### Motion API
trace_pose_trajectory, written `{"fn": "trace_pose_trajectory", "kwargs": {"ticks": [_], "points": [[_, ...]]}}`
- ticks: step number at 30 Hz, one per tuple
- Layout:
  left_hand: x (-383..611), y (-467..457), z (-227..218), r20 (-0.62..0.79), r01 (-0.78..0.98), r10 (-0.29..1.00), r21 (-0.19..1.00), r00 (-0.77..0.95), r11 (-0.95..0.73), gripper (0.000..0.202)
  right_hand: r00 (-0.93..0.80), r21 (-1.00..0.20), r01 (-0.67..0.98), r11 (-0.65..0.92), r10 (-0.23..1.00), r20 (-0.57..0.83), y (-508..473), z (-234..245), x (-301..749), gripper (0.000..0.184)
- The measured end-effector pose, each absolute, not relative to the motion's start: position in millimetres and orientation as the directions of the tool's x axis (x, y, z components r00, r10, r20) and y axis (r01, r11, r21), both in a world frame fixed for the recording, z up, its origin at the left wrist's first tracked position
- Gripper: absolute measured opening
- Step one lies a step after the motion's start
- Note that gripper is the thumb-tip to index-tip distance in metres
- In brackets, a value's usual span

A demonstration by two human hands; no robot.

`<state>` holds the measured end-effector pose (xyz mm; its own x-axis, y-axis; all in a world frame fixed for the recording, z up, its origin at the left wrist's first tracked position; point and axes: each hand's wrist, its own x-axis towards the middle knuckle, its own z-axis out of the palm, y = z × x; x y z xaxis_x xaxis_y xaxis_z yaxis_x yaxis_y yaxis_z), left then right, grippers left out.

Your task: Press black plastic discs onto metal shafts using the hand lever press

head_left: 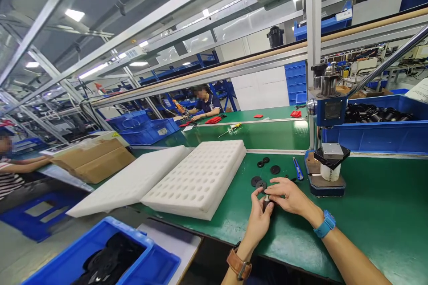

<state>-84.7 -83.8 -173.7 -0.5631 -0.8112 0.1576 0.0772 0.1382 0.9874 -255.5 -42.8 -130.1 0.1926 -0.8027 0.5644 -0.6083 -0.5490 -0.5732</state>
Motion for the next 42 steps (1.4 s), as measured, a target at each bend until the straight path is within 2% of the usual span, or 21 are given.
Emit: {"fn": "trace_pose_trajectory", "kwargs": {"ticks": [5,9,11,13,17,20,24,31,42], "points": [[-82,-75,-170,0.157,0.087,-0.857,0.988,-0.490,0.131,0.065,0.267,-0.500,-0.646,-0.577,-0.785,0.559,-37,-125,-253,0.029],[-82,-74,-168,0.159,0.066,-0.865,0.987,-0.476,0.145,0.065,0.257,-0.532,-0.620,-0.576,-0.790,0.556,-32,-119,-250,0.020],[-82,-75,-168,0.170,0.082,-0.864,0.985,-0.474,0.149,0.065,0.173,-0.544,-0.623,-0.562,-0.777,0.605,-31,-117,-251,0.017],[-83,-76,-168,0.179,0.106,-0.867,0.984,-0.465,0.146,0.064,0.031,-0.553,-0.647,-0.525,-0.743,0.669,-31,-114,-255,0.023],[-83,-77,-169,0.178,0.094,-0.872,0.984,-0.456,0.152,0.055,-0.268,-0.588,-0.704,-0.398,-0.618,0.740,-33,-111,-269,0.027],[-82,-78,-168,0.166,0.069,-0.868,0.986,-0.467,0.152,0.051,-0.425,-0.636,-0.707,-0.308,-0.533,0.731,-35,-113,-278,0.027],[-83,-78,-168,0.160,0.022,-0.862,0.985,-0.481,0.170,0.049,-0.533,-0.702,-0.676,-0.226,-0.507,0.677,-36,-121,-284,0.034],[-84,-77,-169,0.176,0.023,-0.868,0.982,-0.465,0.187,0.038,-0.529,-0.697,-0.692,-0.188,-0.525,0.667,-36,-123,-280,0.032],[-83,-79,-171,0.179,0.002,-0.861,0.979,-0.477,0.203,0.030,-0.390,-0.545,-0.812,-0.209,-0.500,0.773,-33,-124,-275,0.026]]}}
